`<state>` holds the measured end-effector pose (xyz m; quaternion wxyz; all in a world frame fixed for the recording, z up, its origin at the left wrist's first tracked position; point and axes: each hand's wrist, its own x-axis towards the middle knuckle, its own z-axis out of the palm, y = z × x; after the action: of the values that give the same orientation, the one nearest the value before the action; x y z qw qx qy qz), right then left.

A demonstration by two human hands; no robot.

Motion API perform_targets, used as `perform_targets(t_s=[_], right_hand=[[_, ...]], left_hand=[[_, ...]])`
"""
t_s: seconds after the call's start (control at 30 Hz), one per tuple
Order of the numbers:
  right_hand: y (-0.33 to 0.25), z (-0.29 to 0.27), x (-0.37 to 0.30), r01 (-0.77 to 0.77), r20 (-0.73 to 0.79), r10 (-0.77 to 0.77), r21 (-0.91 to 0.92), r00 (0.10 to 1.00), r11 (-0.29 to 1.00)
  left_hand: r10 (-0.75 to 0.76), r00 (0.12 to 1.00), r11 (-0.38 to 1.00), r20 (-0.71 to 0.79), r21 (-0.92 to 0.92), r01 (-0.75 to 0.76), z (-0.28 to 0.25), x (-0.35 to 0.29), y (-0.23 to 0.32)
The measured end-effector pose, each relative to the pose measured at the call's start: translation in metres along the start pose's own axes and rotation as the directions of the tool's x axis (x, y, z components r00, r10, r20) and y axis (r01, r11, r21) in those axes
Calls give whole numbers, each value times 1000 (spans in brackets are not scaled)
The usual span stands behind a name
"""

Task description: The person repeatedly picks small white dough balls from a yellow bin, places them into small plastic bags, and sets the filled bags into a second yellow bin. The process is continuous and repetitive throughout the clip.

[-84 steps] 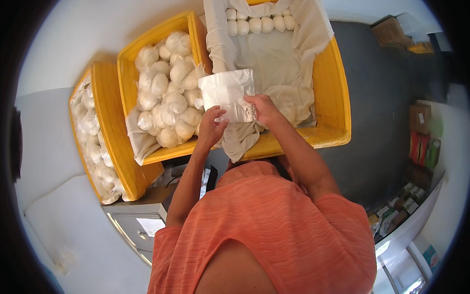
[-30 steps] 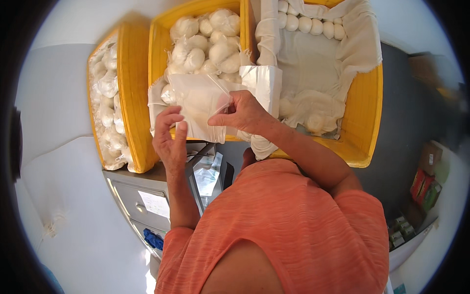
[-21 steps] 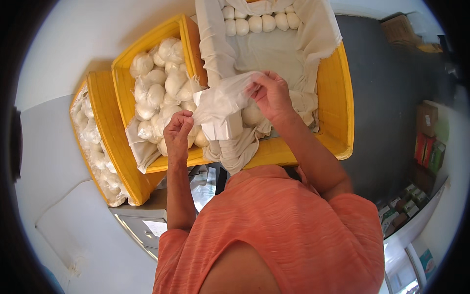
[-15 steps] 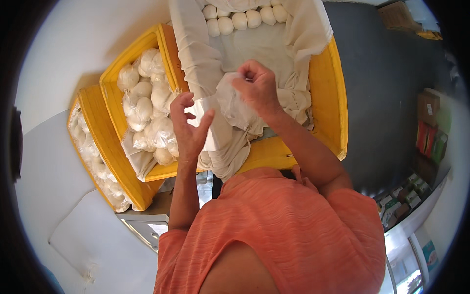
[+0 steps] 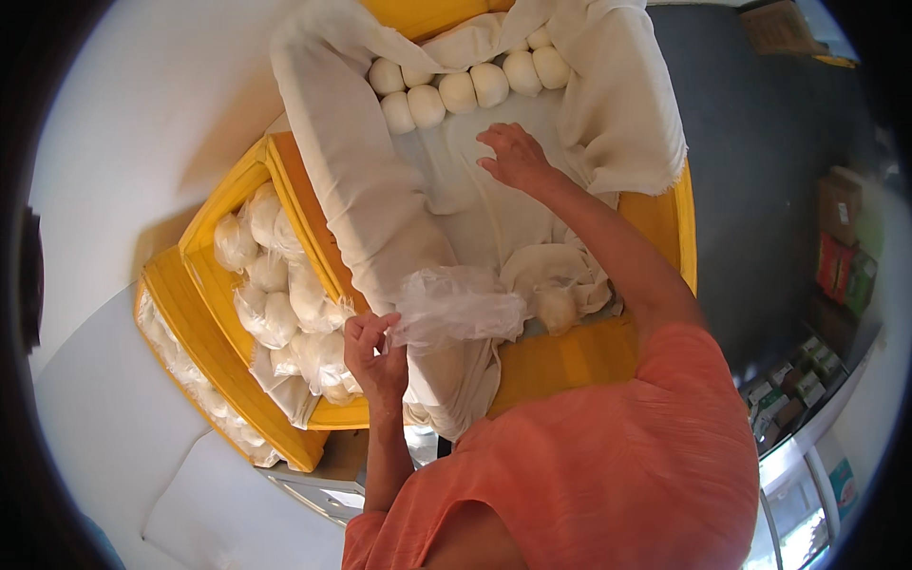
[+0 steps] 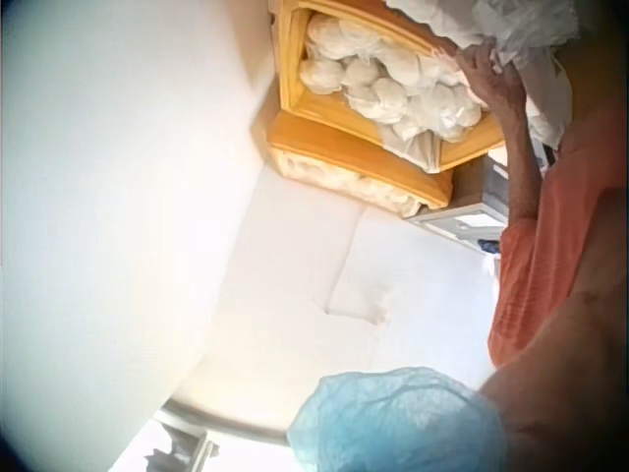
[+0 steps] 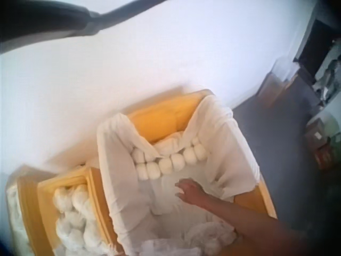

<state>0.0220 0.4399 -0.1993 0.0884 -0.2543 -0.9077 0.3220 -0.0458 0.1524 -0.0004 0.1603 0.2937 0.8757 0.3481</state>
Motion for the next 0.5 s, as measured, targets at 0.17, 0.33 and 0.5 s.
perform_targets(t_s=[0.17,0.33,0.5], right_hand=[[31,48,102,244,-58,-325,-541,944,805],[33,66,127,209,-47,-308,-635,950,744],[24,60,95,191,-65,-251,-475,966,859]], left_hand=[[-220,970,956,108,-174,236,-6,-14,1],[-329,934,891,141,-282,357,-14,-25,-7],[-211,975,929,67,-298,221,-18,-12,-3]])
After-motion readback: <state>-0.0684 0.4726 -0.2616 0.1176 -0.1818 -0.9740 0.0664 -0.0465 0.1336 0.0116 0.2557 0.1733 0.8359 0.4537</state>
